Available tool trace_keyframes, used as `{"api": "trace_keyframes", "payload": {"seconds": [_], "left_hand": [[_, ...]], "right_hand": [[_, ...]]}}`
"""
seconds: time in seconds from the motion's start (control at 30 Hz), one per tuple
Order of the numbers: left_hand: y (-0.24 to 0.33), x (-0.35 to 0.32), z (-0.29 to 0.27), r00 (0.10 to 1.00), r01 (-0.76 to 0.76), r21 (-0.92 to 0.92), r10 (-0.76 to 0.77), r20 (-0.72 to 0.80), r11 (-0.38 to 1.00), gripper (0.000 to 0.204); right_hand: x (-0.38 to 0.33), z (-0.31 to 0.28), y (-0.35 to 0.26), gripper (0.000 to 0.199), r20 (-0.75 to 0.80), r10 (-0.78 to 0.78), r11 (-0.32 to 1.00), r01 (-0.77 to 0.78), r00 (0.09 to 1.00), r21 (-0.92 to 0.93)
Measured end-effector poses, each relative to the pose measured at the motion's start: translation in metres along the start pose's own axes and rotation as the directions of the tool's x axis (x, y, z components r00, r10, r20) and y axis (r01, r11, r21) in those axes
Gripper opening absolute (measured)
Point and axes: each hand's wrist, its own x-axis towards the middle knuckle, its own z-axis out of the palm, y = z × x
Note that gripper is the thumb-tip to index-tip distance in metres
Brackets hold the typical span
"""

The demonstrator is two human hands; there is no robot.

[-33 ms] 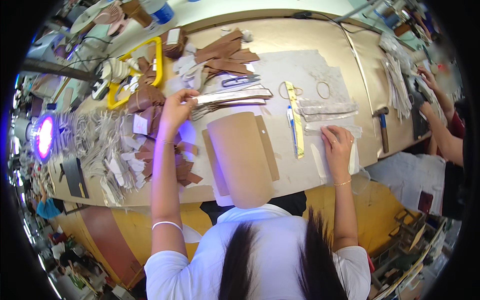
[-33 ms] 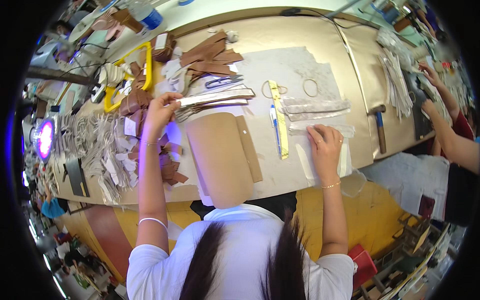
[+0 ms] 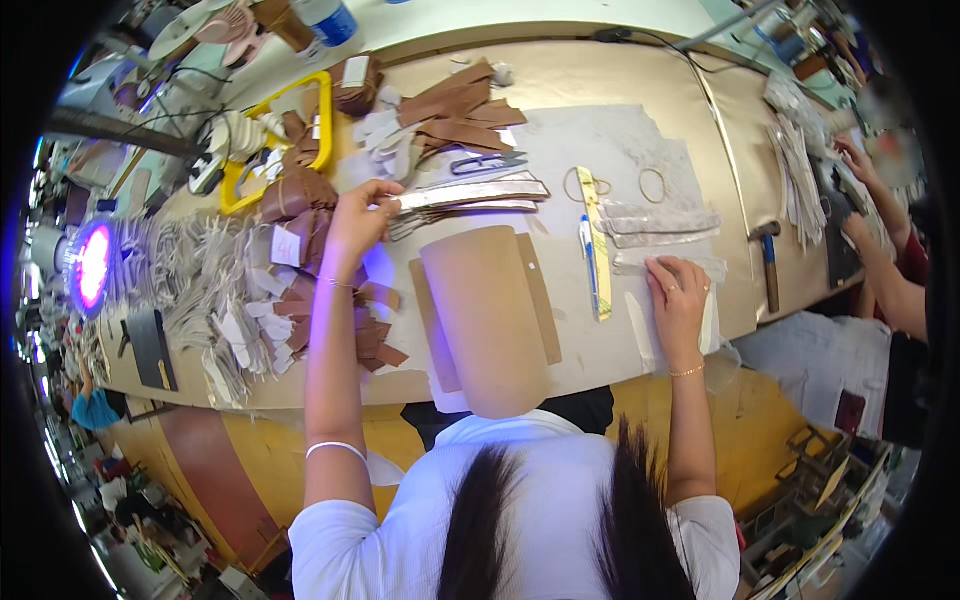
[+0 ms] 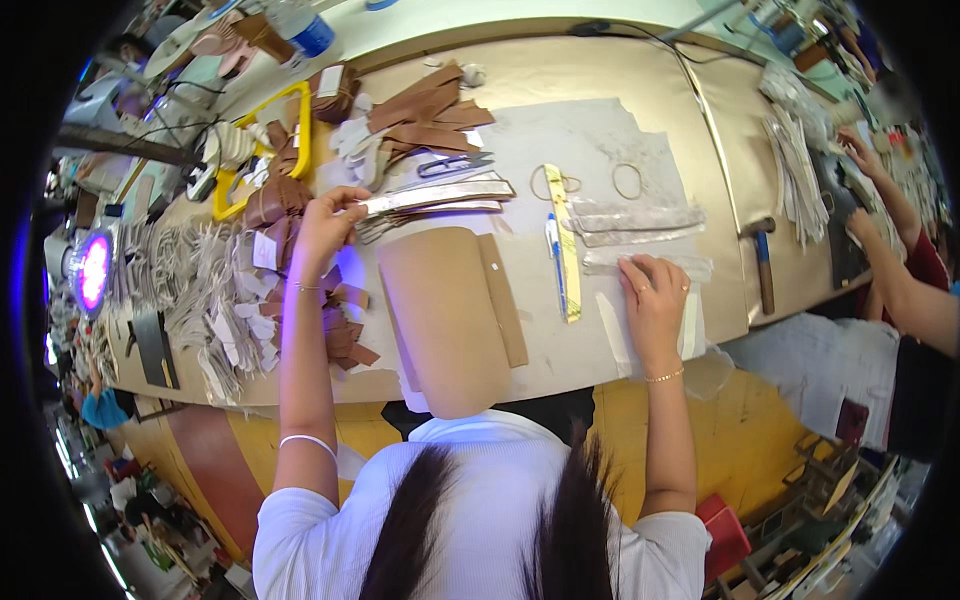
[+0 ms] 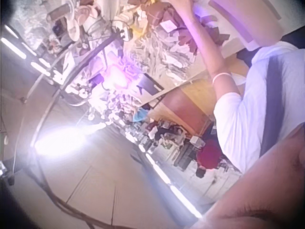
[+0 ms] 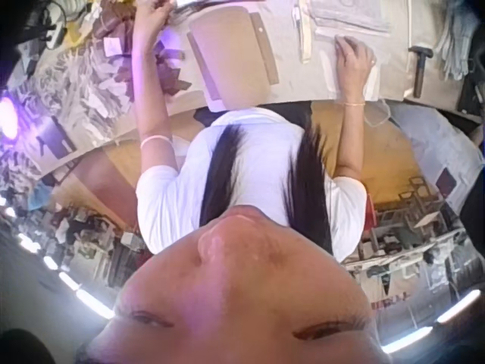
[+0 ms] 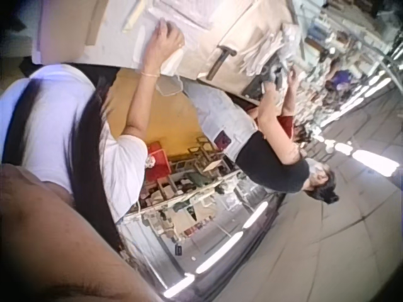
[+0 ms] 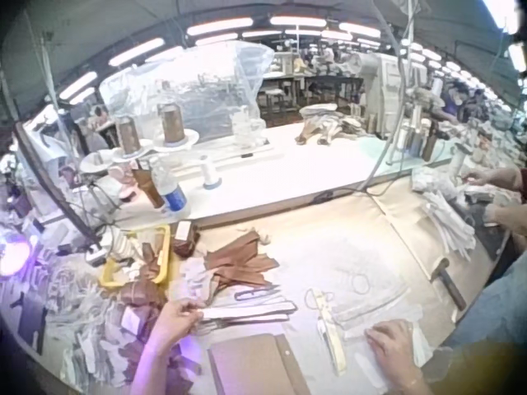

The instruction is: The person repeatedly picks up small white strips and brown leather pieces from a cluttered workbench, aligns them, and places them into a stack. The person handles the items one at a time throughout the clip.

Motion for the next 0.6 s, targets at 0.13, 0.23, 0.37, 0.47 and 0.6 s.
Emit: {"api": "trace_keyframes", "payload": {"seconds": [0.13, 0.23, 0.37, 0.47, 0.6], "left_hand": [[-0.010, 0.014, -0.007, 0.954, -0.188, 0.337, 0.253, -0.159, 0.923, 0.025], [0.003, 0.038, -0.009, 0.906, -0.156, 0.344, 0.273, -0.324, 0.926, 0.029], [-0.020, 0.101, -0.027, 0.899, -0.018, 0.305, 0.149, -0.412, 0.952, 0.034], [-0.002, 0.106, -0.025, 0.934, 0.092, 0.251, 0.004, -0.356, 0.964, 0.035], [0.017, 0.106, -0.027, 0.932, 0.035, 0.413, 0.119, -0.341, 0.910, 0.029]], "right_hand": [[0.005, 0.000, 0.000, 0.017, 0.043, 0.005, 0.999, -0.007, 0.999, 0.044], [0.009, -0.008, 0.000, 0.013, 0.095, -0.006, 0.998, 0.000, 0.995, 0.060], [0.015, -0.025, -0.004, 0.012, 0.238, 0.036, 0.981, -0.081, 0.971, 0.179], [0.015, -0.033, 0.002, 0.012, 0.363, 0.120, 0.929, -0.234, 0.924, 0.287], [0.025, -0.041, -0.002, 0.011, 0.407, 0.098, 0.960, -0.193, 0.908, 0.202]]}}
